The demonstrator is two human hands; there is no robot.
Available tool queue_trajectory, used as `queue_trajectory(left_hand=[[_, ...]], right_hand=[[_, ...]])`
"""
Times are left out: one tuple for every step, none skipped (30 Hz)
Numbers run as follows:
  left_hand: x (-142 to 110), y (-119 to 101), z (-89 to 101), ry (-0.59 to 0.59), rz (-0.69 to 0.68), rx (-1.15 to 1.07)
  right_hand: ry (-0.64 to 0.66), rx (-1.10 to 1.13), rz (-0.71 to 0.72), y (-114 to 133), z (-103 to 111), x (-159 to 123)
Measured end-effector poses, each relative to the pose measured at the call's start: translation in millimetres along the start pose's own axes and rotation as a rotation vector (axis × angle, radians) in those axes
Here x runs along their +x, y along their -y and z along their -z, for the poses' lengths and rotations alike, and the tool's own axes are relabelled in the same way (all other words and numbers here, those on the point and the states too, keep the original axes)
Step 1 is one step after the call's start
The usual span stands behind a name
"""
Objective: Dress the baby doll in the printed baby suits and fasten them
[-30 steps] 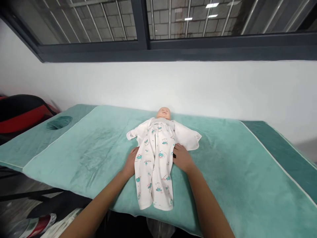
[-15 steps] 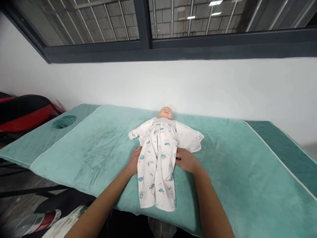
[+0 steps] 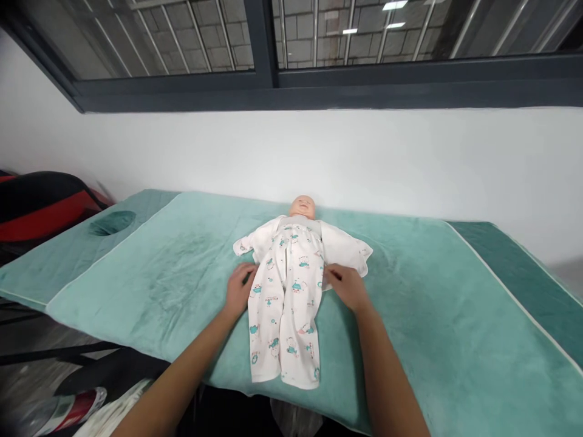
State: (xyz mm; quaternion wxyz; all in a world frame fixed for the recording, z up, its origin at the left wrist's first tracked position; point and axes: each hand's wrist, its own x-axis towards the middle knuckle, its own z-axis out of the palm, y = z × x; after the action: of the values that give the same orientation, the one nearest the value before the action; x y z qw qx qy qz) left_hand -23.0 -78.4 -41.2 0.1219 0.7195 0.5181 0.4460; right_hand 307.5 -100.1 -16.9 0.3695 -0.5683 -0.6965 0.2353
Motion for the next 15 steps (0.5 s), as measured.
queue_trajectory(left_hand=[[6.0,3.6,-0.1,-0.064,0.073,0.024],[12.4,7.6,-0.7,-0.111,0.136,0.055],[18.9,11.7,-2.0,-0.136,0.193,0.094],[24.8,15.3,-3.9,-0.134,0.237,0.140],[29.9,18.1,-6.2,-0.116,0.271,0.190],[33.8,19.8,-8.8,-0.089,0.294,0.243],[36.4,20.3,-11.3,-0.063,0.308,0.292],[38.0,19.8,-13.6,-0.044,0.314,0.335],[38.5,18.4,-15.5,-0.032,0.312,0.368],[38.3,16.5,-16.9,-0.024,0.305,0.390],[37.6,14.4,-17.8,-0.015,0.297,0.400],[36.6,12.3,-18.3,-0.005,0.288,0.402],[35.6,10.3,-18.3,0.003,0.282,0.400],[34.6,8.6,-18.1,0.007,0.276,0.394],[33.7,7.2,-17.8,0.003,0.275,0.387]], right_hand=[[-0.139,-0.074,-0.078,-8.3,5.1,2.1],[-0.275,-0.157,-0.161,-16.6,10.5,3.7],[-0.383,-0.241,-0.241,-24.4,15.9,4.6],[-0.453,-0.316,-0.312,-31.0,20.7,4.8],[-0.484,-0.376,-0.370,-36.1,24.5,4.5],[-0.489,-0.421,-0.413,-39.5,27.1,3.7],[-0.475,-0.451,-0.441,-41.1,28.5,2.7],[-0.452,-0.464,-0.456,-41.3,28.8,1.8],[-0.426,-0.459,-0.465,-40.5,28.3,1.0],[-0.400,-0.433,-0.471,-38.9,27.4,0.6],[-0.380,-0.382,-0.473,-37.0,26.5,0.6],[-0.372,-0.297,-0.468,-34.8,25.8,1.1],[-0.384,-0.170,-0.453,-32.4,25.4,2.4],[-0.408,-0.006,-0.426,-29.3,25.2,4.4],[-0.435,0.185,-0.392,-25.2,25.2,7.4]])
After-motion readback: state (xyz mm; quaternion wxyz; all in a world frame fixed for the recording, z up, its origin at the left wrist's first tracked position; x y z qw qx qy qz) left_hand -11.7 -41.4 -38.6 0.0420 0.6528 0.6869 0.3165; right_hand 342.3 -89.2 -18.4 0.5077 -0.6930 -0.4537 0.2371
